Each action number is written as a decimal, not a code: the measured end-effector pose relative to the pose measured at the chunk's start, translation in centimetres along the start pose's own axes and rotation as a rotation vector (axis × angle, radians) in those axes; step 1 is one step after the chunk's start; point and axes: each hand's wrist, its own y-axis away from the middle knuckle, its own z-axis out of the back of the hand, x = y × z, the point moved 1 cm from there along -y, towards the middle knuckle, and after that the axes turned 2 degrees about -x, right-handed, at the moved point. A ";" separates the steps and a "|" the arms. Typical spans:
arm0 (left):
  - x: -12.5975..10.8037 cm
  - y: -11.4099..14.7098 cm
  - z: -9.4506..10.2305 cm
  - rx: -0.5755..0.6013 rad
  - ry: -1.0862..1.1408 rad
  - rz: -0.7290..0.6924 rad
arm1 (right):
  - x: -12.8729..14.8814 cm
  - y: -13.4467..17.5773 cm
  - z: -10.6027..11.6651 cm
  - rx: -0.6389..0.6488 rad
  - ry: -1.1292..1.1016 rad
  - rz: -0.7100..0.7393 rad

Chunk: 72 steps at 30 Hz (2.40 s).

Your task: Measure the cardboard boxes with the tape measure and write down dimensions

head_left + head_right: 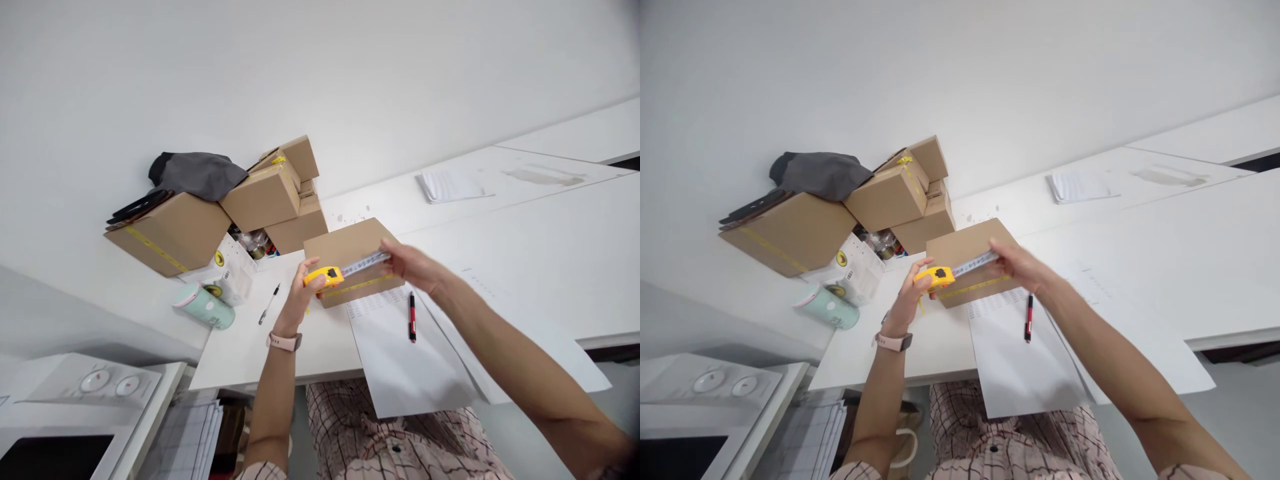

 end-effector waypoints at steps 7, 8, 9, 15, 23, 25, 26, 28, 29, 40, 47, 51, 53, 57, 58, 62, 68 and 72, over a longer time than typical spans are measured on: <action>0.2 -3.5 9.6 -0.214 -0.071 0.058 | 3.3 -6.2 8.1 -0.501 0.072 0.088; 0.6 -3.9 10.8 -0.223 -0.079 0.092 | 2.9 -6.6 8.2 -0.524 0.099 0.035; 1.0 -4.2 11.8 -0.228 -0.085 0.122 | 2.3 -6.9 8.0 -0.534 0.128 -0.010; 2.5 -5.1 14.1 -0.212 -0.100 0.191 | -0.4 -7.3 5.2 -0.535 0.298 -0.086; 3.2 -6.7 11.8 -0.139 -0.089 0.160 | -1.1 -7.5 4.3 -0.427 0.497 -0.094; 3.3 -6.7 11.6 -0.130 -0.083 0.157 | -1.2 -7.6 4.4 -0.418 0.549 -0.087; 3.3 -6.7 11.6 -0.124 -0.082 0.157 | -1.2 -7.7 4.6 -0.410 0.578 -0.081; 3.3 -6.6 11.8 -0.115 -0.081 0.157 | -1.1 -7.8 4.8 -0.398 0.655 -0.069; 3.2 -6.6 11.9 -0.113 -0.081 0.156 | -1.0 -7.8 4.8 -0.396 0.708 -0.061; 2.5 -6.1 11.2 -0.167 -0.100 0.121 | 0.8 -7.8 3.9 -0.426 1.192 -0.050; 1.3 2.8 5.5 0.295 -0.043 0.230 | 3.3 -8.5 3.5 -0.394 0.953 0.311; 5.6 7.9 -2.9 0.447 0.393 0.395 | 2.8 -10.3 0.1 -0.164 0.982 0.413; 6.9 8.4 -6.3 0.332 0.557 0.329 | 1.9 -11.5 -1.5 -0.118 0.991 0.382; 6.0 6.5 -9.2 0.136 0.591 0.242 | 0.2 -13.5 -2.8 -0.240 1.028 0.323; 5.4 5.9 -9.4 0.110 0.583 0.254 | -0.1 -13.8 -2.8 -0.245 1.058 0.311; 4.2 4.1 -9.5 0.061 0.585 0.324 | -0.9 -14.3 -2.4 -0.138 1.181 0.325; 4.2 3.7 -10.4 0.009 0.578 0.352 | -2.0 -14.9 -2.0 -0.026 1.409 0.344; 4.0 3.9 -10.5 0.015 0.558 0.366 | -2.4 -15.2 -2.0 0.006 1.542 0.364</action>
